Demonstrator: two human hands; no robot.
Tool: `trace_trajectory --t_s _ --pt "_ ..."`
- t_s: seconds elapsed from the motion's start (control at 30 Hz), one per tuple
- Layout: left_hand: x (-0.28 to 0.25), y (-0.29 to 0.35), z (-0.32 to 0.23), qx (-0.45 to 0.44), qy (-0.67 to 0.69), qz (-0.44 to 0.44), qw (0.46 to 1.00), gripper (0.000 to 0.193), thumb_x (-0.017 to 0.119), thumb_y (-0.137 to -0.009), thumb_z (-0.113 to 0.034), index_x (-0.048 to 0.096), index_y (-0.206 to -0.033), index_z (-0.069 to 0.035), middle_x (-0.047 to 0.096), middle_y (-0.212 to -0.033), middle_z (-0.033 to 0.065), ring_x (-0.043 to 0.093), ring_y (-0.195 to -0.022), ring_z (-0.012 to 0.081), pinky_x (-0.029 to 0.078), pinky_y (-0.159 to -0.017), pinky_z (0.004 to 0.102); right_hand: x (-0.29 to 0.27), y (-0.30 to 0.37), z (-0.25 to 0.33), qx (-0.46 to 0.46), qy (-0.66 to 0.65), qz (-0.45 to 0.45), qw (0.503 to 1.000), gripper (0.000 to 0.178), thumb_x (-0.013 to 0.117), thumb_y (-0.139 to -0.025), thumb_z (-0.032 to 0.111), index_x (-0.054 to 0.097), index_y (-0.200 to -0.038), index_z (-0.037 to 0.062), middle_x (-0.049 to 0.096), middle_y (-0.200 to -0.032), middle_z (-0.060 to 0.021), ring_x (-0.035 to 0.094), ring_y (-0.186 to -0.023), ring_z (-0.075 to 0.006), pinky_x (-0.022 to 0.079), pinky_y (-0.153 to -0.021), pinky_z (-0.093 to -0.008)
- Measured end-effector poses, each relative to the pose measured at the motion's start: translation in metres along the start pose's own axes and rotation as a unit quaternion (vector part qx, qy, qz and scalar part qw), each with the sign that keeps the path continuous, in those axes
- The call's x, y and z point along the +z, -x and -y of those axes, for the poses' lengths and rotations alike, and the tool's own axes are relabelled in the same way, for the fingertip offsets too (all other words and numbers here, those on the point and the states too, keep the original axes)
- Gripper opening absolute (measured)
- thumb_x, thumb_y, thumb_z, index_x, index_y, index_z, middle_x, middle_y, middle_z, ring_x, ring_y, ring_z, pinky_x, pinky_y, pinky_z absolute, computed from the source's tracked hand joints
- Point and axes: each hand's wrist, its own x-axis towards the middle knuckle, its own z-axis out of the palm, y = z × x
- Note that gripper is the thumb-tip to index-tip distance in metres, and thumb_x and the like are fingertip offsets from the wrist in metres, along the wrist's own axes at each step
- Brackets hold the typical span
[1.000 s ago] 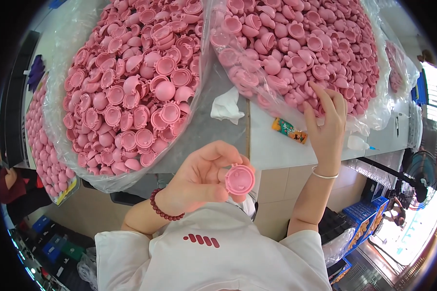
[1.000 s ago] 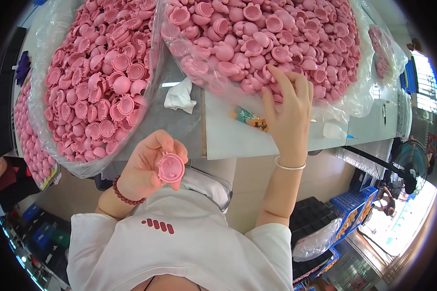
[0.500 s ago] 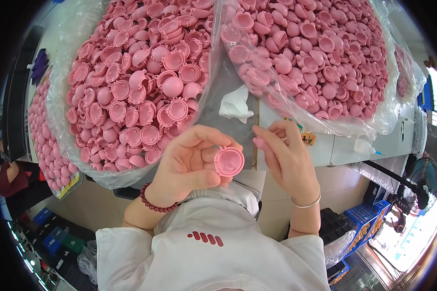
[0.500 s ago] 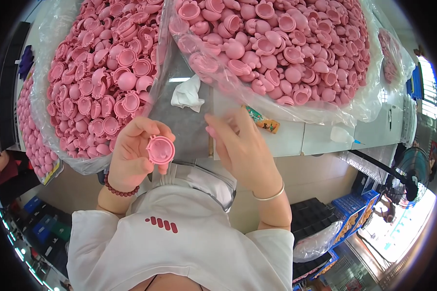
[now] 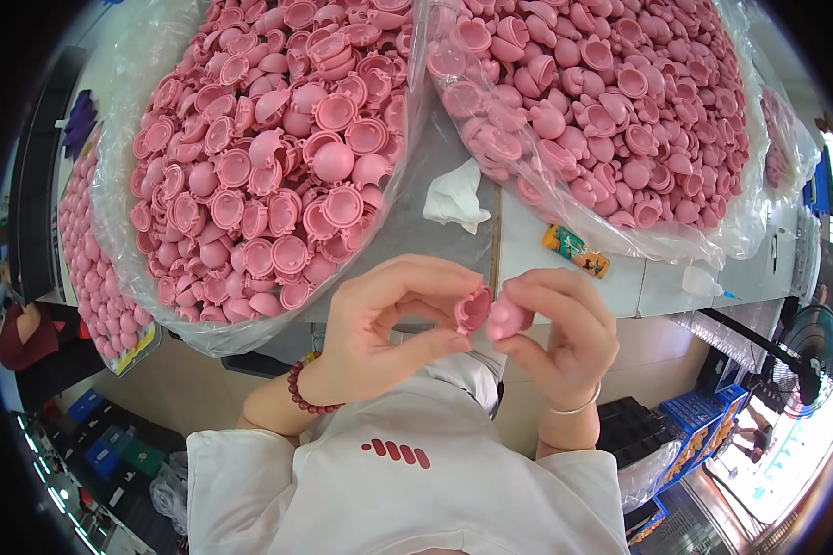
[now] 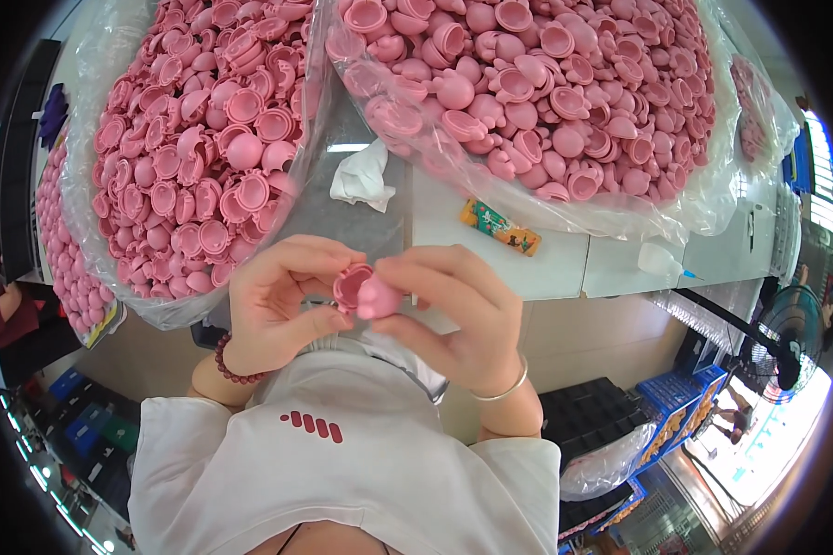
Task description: Glue together two halves of pink plastic spheres to create small balls.
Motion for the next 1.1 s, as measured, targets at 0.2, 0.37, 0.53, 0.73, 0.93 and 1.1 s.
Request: trace_trajectory --t_s 0.2,0.37,0.53,0.73,0.93,1.1 --pt "0.005 -0.001 -0.003 0.022 -0.08 -0.001 0.997 0.038 0.065 -0.066 0.01 0.054 -0.102 0.004 0.048 -0.109 0.017 0.054 -0.096 0.0209 0.05 -0.078 0.0294 0.006 0.003 -0.005 -0.078 0.019 -0.017 0.997 0.037 0.076 -0.055 0.01 0.061 -0.087 -0.0024 0.058 -0.086 -0.0115 0.056 -0.067 -0.0181 0.045 -0.054 -0.0226" --pt "0.007 -0.005 0.0 0.012 -0.012 0.012 1.0 0.045 0.071 -0.063 0.005 0.054 -0.104 0.003 0.049 -0.11 0.0175 0.054 -0.096 0.021 0.047 -0.083 0.0314 0.011 0.009 0.002 -0.084 0.073 -0.029 0.993 0.036 0.076 -0.056 0.006 0.06 -0.088 -0.0007 0.059 -0.08 -0.0101 0.056 -0.065 -0.0164 0.044 -0.052 -0.0225" --pt "0.005 -0.004 0.006 0.016 -0.029 -0.012 0.999 0.047 0.073 -0.062 0.0 0.054 -0.105 0.005 0.054 -0.105 0.0177 0.054 -0.097 0.022 0.045 -0.082 0.0311 0.015 0.02 0.002 -0.108 0.029 -0.049 0.993 0.033 0.065 -0.063 -0.008 0.049 -0.09 0.0009 0.056 -0.064 -0.0088 0.05 -0.056 -0.0158 0.04 -0.048 -0.0255" --pt "-0.002 -0.006 0.008 0.069 -0.038 -0.014 0.997 0.047 0.073 -0.063 -0.002 0.054 -0.105 0.007 0.058 -0.097 0.0177 0.058 -0.091 0.0231 0.046 -0.079 0.0307 -0.034 0.057 -0.037 -0.065 0.218 -0.348 0.91 0.021 0.059 -0.073 0.005 0.047 -0.089 -0.0008 0.054 -0.08 -0.0116 0.05 -0.069 -0.0188 0.042 -0.059 -0.0258" --pt "0.002 -0.003 -0.002 -0.01 0.104 -0.043 0.994 0.037 0.068 -0.072 -0.017 0.055 -0.098 0.006 0.06 -0.09 0.0165 0.06 -0.081 0.0215 0.048 -0.073 0.0288 -0.111 0.064 -0.091 0.049 0.315 -0.59 0.742 0.033 0.06 -0.076 0.012 0.046 -0.101 -0.0037 0.051 -0.097 -0.0106 0.047 -0.093 -0.0193 0.042 -0.076 -0.0298" --pt "0.001 -0.003 -0.011 -0.121 0.254 -0.044 0.959 0.042 0.062 -0.078 -0.032 0.052 -0.098 0.004 0.058 -0.083 0.0146 0.058 -0.07 0.0179 0.047 -0.063 0.0264 -0.136 0.065 -0.113 0.161 0.3 -0.506 0.792 0.031 0.061 -0.078 0.018 0.051 -0.099 -0.0028 0.056 -0.092 -0.0089 0.052 -0.082 -0.0158 0.044 -0.073 -0.0269"
